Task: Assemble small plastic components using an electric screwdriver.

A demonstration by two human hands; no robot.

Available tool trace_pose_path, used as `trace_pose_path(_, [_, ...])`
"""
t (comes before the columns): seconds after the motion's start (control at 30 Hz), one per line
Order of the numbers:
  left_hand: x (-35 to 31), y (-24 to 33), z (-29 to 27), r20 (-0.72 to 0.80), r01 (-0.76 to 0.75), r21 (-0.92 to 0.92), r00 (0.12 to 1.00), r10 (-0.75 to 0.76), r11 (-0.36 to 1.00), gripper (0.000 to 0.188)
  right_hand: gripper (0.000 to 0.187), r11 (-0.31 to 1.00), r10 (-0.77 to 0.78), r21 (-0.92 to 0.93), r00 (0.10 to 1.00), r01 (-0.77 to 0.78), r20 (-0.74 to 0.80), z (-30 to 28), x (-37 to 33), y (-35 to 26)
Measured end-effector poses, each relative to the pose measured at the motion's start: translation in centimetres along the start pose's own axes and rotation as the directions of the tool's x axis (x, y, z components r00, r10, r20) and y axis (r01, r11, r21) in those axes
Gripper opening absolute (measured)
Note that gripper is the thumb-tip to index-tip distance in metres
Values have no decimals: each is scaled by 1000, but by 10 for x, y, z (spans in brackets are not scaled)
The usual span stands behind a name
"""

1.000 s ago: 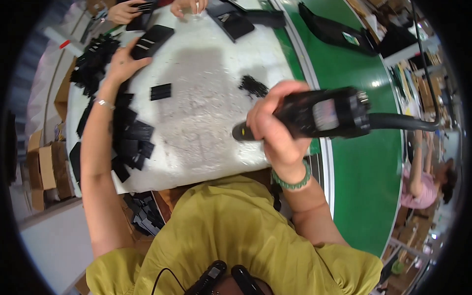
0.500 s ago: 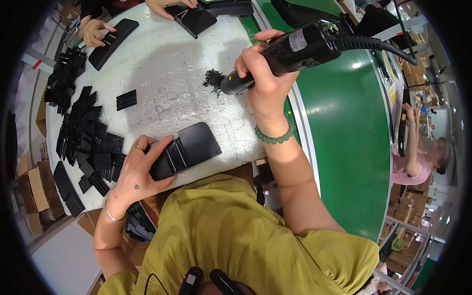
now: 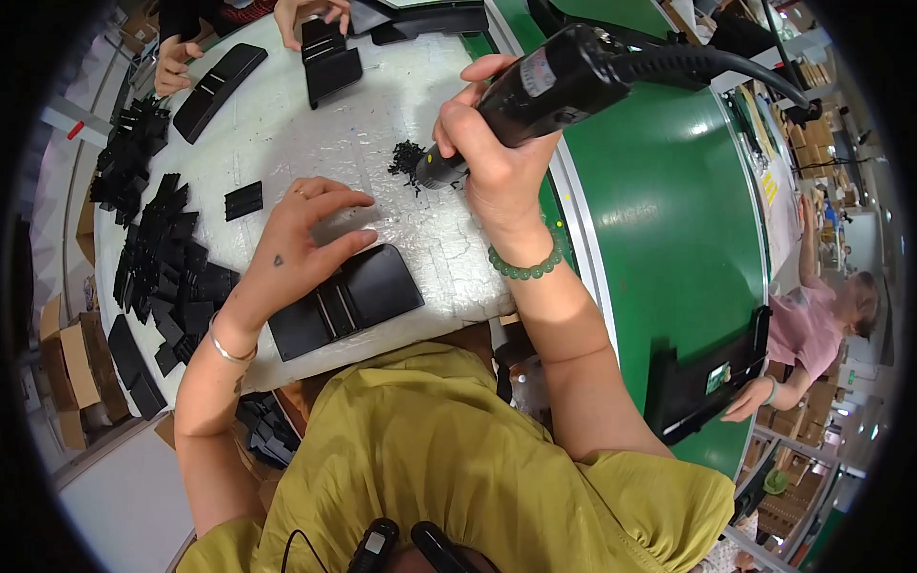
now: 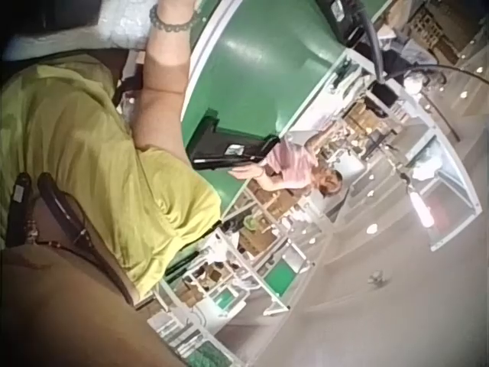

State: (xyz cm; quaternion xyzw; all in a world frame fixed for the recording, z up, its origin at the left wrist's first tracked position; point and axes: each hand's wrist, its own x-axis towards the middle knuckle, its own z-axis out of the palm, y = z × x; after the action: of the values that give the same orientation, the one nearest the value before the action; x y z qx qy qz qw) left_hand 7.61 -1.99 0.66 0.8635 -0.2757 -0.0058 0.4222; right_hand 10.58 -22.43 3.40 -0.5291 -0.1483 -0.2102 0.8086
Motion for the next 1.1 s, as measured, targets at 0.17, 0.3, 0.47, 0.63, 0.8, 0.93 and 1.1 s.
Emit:
trace_pose_path(0.17, [17,-2,9,28,-16,37,999,15,999,27,27,1000,16,-2,1000,-16,-13,-2,0,0])
trace_pose_path(0.3, [24,-8,16,-33,-18,47,999,19,999,25,28,994,-16,106,1000,15,12,-3,-3,-15])
trace_pose_path(0.47, [39,-9,32,-67,-106,11,992,107,994,20,32,973,-81,220,995,66,59,2,-7,-31])
trace_pose_path(0.63, [41,-10,31,-135,-223,65,964,230,973,16,34,973,-113,211,988,90,101,1,-6,-41])
trace_pose_path(0.8, [34,-5,25,-143,-216,85,963,227,973,19,37,969,-146,220,977,110,154,6,-8,-47])
trace_pose_path(0.93, [28,2,20,-174,-203,18,964,203,979,13,38,970,-151,219,967,105,205,11,-10,-48])
trace_pose_path(1.1, [21,6,15,-158,-175,-31,973,168,984,12,36,974,-146,211,949,87,280,14,-13,-52])
